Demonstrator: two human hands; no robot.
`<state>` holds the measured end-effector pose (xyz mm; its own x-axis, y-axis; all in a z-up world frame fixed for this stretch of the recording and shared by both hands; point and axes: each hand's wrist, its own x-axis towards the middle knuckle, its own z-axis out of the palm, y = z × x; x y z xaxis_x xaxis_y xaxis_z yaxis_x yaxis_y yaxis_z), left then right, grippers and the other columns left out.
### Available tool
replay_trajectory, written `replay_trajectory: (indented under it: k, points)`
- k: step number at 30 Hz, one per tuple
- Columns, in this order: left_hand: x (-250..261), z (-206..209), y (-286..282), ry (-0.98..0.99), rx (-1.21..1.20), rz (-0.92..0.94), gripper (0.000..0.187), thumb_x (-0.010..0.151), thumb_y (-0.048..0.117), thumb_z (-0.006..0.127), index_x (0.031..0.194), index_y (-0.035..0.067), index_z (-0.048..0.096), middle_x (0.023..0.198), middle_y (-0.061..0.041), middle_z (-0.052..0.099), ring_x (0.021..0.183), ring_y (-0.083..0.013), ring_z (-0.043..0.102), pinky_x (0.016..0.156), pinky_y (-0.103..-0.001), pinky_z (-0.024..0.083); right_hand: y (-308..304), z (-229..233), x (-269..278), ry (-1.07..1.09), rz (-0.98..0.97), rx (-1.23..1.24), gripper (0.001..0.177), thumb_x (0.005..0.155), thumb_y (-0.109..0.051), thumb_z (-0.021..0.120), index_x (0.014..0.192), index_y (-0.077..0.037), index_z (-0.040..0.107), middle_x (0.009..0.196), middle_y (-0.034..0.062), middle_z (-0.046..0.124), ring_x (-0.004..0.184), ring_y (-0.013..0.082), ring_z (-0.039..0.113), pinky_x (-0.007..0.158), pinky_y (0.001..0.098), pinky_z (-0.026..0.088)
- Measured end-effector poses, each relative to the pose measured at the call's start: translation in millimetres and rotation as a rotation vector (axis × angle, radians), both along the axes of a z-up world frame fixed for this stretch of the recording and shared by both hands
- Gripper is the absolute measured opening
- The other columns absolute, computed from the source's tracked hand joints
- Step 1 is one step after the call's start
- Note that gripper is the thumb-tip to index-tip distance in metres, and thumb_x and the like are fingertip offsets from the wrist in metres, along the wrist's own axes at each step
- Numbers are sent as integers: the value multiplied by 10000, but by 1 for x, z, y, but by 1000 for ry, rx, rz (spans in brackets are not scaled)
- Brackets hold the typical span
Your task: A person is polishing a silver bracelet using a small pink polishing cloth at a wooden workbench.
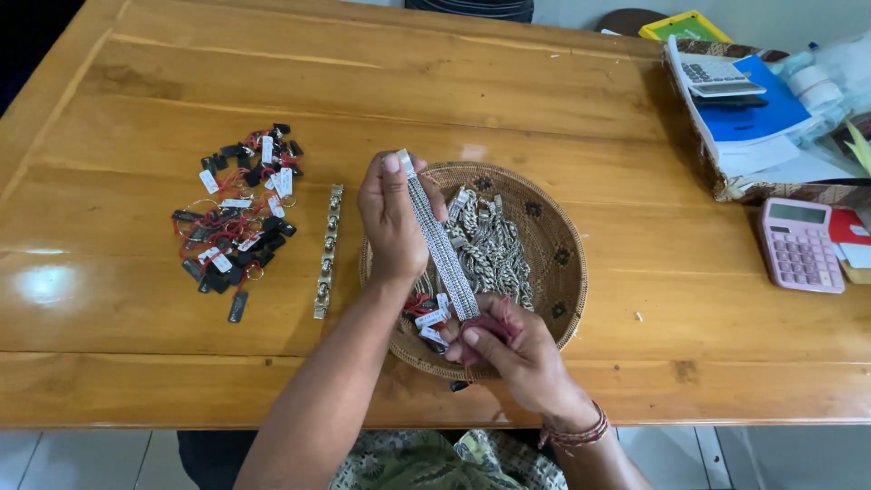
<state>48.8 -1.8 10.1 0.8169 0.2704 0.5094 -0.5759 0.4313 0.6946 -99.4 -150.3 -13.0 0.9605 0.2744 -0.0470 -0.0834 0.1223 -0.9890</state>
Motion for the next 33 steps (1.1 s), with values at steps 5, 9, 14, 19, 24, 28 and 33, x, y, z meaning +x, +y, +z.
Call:
replay_trajectory:
  k: [5, 9, 14, 19, 24, 28, 33]
  points:
    - [-7, 5, -6, -16, 29, 3, 335, 1116, 363, 400, 975, 118, 580, 930, -9, 646, 480, -109, 594, 424, -222, 432, 9, 17, 4, 13, -172, -135, 108, 1002, -80, 600, 933, 2, 599, 763, 126, 693, 591, 172, 678, 516, 271, 601]
    - [-9, 4, -7, -28, 34, 0, 332, 1122, 346, 392, 989, 103, 575, 987, -14, 641, 488, -107, 594, 434, -225, 447, 3, 32, -2, -191, -18, -159, 143, 1026, -88, 545, 956, 15, 617, 788, 130, 742, 617, 173, 742, 590, 265, 671]
    - [-4, -3, -4, 43, -9, 22, 340, 1103, 369, 425, 972, 105, 593, 943, -24, 660, 468, -114, 593, 414, -226, 429, 5, 18, -9, -8, -52, -152, 57, 1014, -65, 552, 1041, -17, 563, 924, 150, 785, 770, 191, 776, 657, 263, 642]
    - [-2, -4, -6, -3, 7, -7, 320, 1110, 358, 430, 1001, 104, 592, 1005, -30, 660, 491, -118, 608, 410, -229, 445, 4, 14, -3, 3, -199, -1, 137, 1010, -58, 591, 949, 56, 638, 656, 113, 584, 520, 170, 579, 410, 270, 550]
    - [5, -7, -1, 37, -43, 24, 337, 1087, 370, 453, 960, 85, 578, 976, -85, 675, 458, -132, 583, 397, -257, 455, 1, 7, -13, -22, 43, -38, 231, 1013, -27, 529, 1204, 29, 412, 1072, 236, 747, 908, 279, 780, 753, 349, 667]
    - [5, -8, -6, 25, -21, 31, 343, 1093, 387, 442, 977, 102, 592, 972, -59, 677, 474, -106, 590, 419, -229, 466, 9, 19, -10, -71, -26, -93, 108, 1038, -39, 504, 961, 30, 535, 866, 180, 688, 628, 195, 689, 505, 295, 611]
    - [5, -7, -5, 40, -47, 26, 334, 1094, 374, 438, 986, 93, 585, 980, -65, 663, 476, -112, 587, 408, -246, 468, 3, 27, -13, -26, 70, -117, 77, 1027, -51, 529, 1052, 11, 491, 870, 199, 760, 720, 238, 768, 664, 311, 675]
